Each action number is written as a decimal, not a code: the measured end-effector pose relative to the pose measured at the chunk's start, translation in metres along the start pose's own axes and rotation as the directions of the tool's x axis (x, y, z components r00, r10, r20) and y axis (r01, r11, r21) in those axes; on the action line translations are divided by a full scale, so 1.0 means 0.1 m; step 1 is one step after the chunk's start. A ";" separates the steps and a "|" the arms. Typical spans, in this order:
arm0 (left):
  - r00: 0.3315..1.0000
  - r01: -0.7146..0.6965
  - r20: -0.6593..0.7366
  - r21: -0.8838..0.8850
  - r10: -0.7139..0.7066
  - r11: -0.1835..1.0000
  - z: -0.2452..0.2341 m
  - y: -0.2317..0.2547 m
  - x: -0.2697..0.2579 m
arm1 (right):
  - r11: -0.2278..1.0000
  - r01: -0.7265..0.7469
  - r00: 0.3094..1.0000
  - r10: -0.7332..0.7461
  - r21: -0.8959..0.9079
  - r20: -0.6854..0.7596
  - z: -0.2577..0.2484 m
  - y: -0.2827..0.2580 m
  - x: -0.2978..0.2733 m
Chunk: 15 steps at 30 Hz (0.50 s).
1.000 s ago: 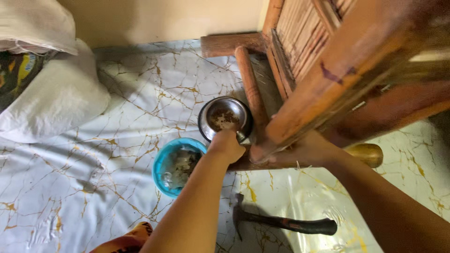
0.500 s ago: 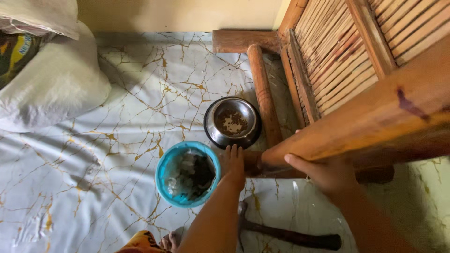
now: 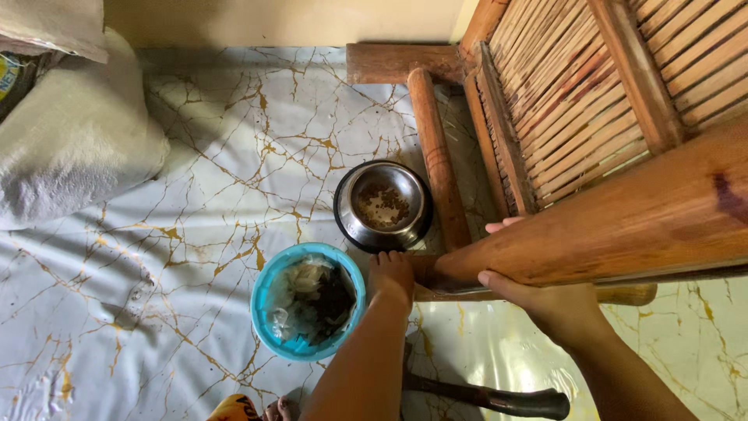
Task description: The person uses a hammer to drive a nail into a wooden frame, then secures the joint by wrapping and tying a string around the connection. The person repeatedly hammers and adjusts the string to tighten the joint.
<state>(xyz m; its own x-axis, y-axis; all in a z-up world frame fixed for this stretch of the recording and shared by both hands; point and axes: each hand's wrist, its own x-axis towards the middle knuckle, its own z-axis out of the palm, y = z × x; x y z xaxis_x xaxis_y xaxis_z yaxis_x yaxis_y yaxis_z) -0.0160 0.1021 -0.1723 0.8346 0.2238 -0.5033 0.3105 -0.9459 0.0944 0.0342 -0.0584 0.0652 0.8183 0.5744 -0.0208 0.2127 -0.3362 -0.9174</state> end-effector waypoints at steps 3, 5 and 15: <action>0.999 0.023 -0.024 0.012 -0.023 1.000 0.05 0.03 0.00 | 0.999 0.009 1.000 -0.010 0.031 0.016 -0.01 0.01 0.00; 1.000 0.024 -0.011 0.047 -0.023 0.999 0.12 0.03 -0.03 | 1.000 -0.007 1.000 0.006 0.022 0.011 0.00 0.02 -0.03; 0.997 0.012 0.069 0.167 -0.024 0.986 0.17 0.05 0.04 | 0.982 -0.071 0.997 0.074 0.172 -0.012 -0.01 0.01 -0.07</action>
<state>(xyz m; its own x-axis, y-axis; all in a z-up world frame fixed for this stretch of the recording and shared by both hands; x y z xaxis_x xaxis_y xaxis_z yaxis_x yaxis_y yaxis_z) -0.0189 0.0942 -0.1880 0.7934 0.2293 -0.5639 0.2399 -0.9692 -0.0565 0.0297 -0.0633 0.0650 0.8380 0.5391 -0.0840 0.0590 -0.2425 -0.9684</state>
